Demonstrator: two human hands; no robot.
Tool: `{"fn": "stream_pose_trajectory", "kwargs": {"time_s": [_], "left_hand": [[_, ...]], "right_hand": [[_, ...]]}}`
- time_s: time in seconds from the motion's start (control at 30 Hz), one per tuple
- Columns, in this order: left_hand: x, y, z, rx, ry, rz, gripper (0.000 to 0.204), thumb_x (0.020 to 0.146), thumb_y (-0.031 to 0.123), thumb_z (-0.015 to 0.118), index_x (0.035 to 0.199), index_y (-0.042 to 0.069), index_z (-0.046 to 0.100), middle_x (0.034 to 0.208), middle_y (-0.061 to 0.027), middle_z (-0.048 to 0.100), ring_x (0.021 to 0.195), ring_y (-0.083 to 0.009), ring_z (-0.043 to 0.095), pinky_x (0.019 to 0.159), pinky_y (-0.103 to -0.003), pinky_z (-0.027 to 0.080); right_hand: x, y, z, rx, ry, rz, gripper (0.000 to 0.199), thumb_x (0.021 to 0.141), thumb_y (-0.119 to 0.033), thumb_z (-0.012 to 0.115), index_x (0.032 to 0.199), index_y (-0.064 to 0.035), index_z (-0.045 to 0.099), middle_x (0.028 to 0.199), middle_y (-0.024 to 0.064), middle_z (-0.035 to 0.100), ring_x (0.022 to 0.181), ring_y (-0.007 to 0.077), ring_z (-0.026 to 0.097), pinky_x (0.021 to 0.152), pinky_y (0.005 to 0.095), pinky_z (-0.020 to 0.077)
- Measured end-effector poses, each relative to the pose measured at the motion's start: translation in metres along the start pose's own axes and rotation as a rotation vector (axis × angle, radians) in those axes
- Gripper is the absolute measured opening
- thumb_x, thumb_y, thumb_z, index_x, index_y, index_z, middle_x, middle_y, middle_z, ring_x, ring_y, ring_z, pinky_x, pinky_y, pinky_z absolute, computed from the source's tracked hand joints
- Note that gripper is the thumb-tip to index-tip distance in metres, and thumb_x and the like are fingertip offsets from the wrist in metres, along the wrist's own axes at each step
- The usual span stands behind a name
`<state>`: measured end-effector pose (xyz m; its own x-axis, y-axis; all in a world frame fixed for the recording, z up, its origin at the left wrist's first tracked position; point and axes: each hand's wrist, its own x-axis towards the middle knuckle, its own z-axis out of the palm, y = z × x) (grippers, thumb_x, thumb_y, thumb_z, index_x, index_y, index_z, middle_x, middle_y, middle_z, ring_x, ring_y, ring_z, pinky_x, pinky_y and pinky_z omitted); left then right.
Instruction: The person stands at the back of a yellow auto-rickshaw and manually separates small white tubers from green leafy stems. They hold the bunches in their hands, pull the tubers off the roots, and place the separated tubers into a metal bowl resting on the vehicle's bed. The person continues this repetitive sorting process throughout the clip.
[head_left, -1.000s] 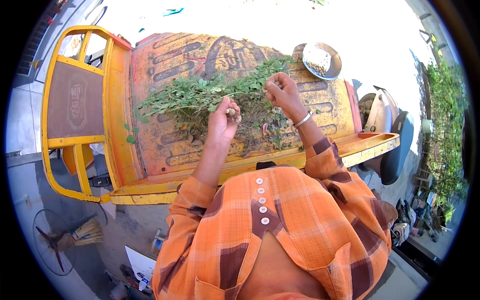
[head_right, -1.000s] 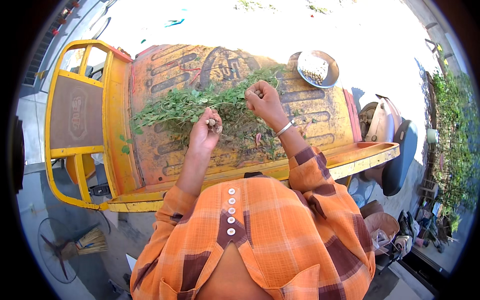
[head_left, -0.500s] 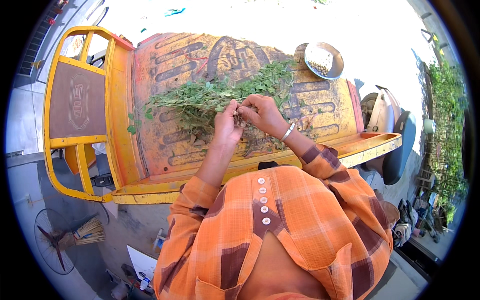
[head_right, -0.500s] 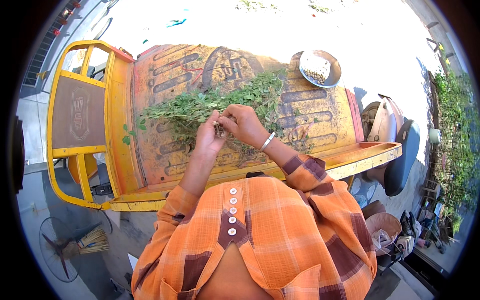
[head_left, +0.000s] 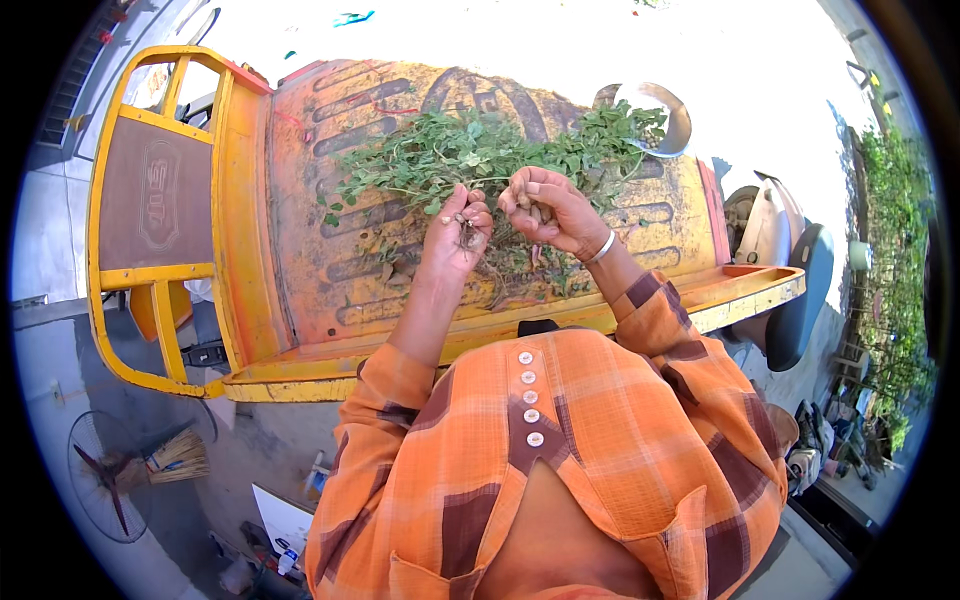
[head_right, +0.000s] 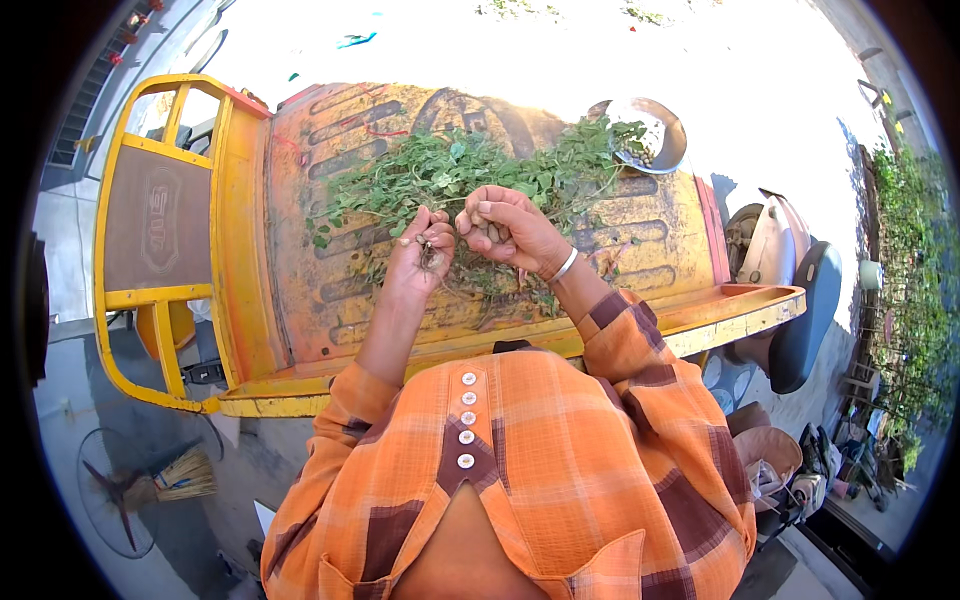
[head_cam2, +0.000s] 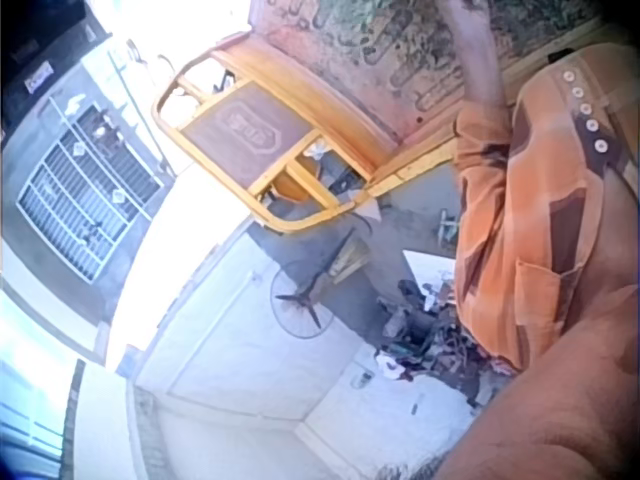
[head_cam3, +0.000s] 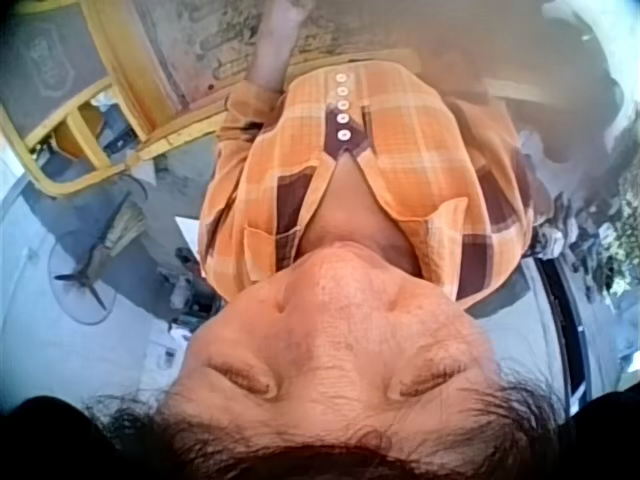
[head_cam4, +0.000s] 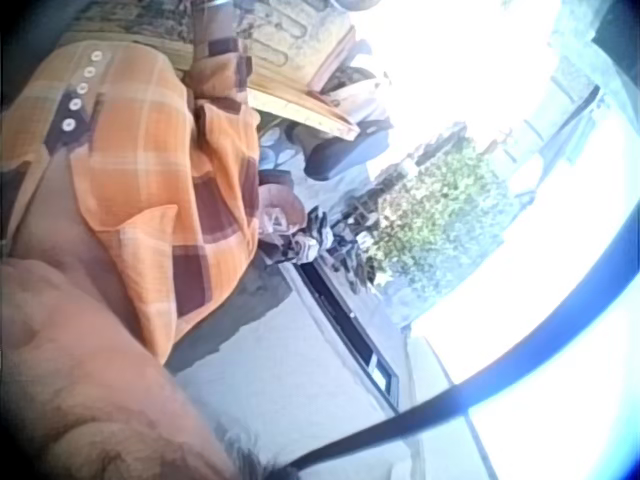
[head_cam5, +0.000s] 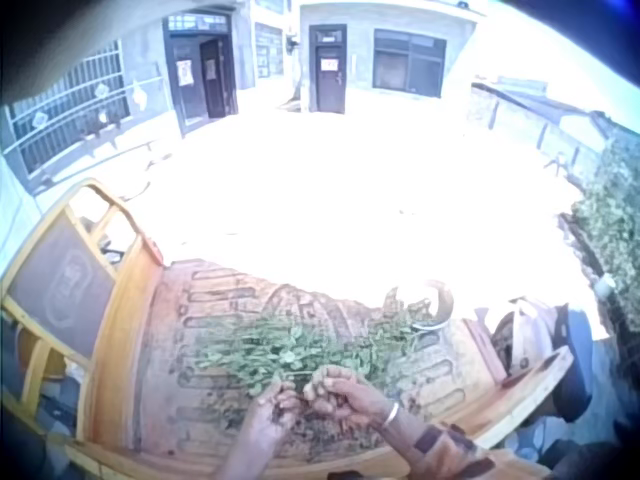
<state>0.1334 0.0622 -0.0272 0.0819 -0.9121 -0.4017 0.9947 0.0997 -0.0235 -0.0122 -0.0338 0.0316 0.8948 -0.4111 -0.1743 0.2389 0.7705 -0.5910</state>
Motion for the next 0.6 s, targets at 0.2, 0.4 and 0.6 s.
{"fn": "stream_pose_trajectory", "kwargs": {"time_s": [0.2,0.4,0.6], "left_hand": [[0.003,0.004,0.001,0.064,-0.005,0.176,0.022,0.089,0.02,0.056,0.09,0.001,0.046,0.077,-0.0034,0.049,0.063,-0.0085,0.048,0.059,-0.021,0.046],[0.0,-0.01,0.011,0.322,0.095,0.362,0.017,0.09,0.019,0.056,0.084,0.005,0.049,0.078,-0.0027,0.05,0.063,-0.0102,0.045,0.058,-0.025,0.043],[-0.003,0.0,0.009,0.41,0.023,0.3,0.018,0.09,0.019,0.055,0.084,0.004,0.048,0.077,-0.0033,0.049,0.058,-0.0078,0.041,0.049,-0.021,0.038]], "right_hand": [[0.006,0.021,-0.01,-0.294,0.146,0.195,0.017,0.083,-0.017,0.066,0.077,-0.0023,0.058,0.062,0.003,0.057,0.048,0.0059,0.047,0.037,0.0171,0.0302],[0.012,0.05,-0.007,-0.917,0.2,0.036,0.028,0.078,-0.025,0.071,0.068,-0.0001,0.062,0.057,0.0001,0.053,0.054,0.0052,0.043,0.048,0.0259,0.0376],[0.009,0.034,-0.003,-1.119,-0.034,-0.037,0.021,0.079,-0.018,0.067,0.074,0.0015,0.061,0.06,0.0039,0.056,0.057,0.0102,0.048,0.054,0.0291,0.0407]]}}
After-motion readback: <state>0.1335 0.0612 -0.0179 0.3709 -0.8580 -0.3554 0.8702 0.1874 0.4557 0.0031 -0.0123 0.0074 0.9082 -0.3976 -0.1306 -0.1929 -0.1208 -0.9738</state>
